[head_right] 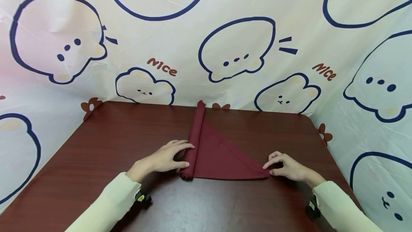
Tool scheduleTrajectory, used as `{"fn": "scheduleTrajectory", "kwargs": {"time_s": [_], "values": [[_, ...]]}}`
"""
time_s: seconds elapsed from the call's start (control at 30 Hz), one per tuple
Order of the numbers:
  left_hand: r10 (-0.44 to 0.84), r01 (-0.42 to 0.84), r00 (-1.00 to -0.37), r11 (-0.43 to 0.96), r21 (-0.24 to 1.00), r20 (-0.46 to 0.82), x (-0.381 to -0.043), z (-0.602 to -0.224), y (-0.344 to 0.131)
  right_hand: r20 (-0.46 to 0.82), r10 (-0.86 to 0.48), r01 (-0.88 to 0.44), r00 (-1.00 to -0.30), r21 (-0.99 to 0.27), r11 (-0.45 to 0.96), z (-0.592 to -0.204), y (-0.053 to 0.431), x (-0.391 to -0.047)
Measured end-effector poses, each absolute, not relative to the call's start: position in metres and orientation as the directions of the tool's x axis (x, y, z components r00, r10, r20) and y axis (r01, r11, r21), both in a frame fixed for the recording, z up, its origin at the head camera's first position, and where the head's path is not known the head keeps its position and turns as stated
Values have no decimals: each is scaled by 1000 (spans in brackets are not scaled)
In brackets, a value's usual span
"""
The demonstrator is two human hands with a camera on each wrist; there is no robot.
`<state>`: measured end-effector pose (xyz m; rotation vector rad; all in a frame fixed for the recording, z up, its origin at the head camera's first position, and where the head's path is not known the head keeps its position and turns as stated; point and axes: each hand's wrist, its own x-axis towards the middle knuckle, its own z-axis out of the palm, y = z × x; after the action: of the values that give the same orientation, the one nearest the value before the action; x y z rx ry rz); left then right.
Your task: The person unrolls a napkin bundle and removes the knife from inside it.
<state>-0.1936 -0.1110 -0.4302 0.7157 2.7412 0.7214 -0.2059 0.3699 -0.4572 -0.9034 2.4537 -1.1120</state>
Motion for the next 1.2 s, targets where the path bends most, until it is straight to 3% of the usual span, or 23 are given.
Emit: {"fn": "scheduleTrajectory", "kwargs": {"time_s": [0.9,1.2], "values": [[485,367,-868,774,517,-111,-190,-429,-127,-17,-649,-417,-761,-753,509,-455,368,-205],[488,387,-871,755,530,-60,-191,-420,-117,-14,-647,-417,-762,-754,508,-455,368,-205]]}}
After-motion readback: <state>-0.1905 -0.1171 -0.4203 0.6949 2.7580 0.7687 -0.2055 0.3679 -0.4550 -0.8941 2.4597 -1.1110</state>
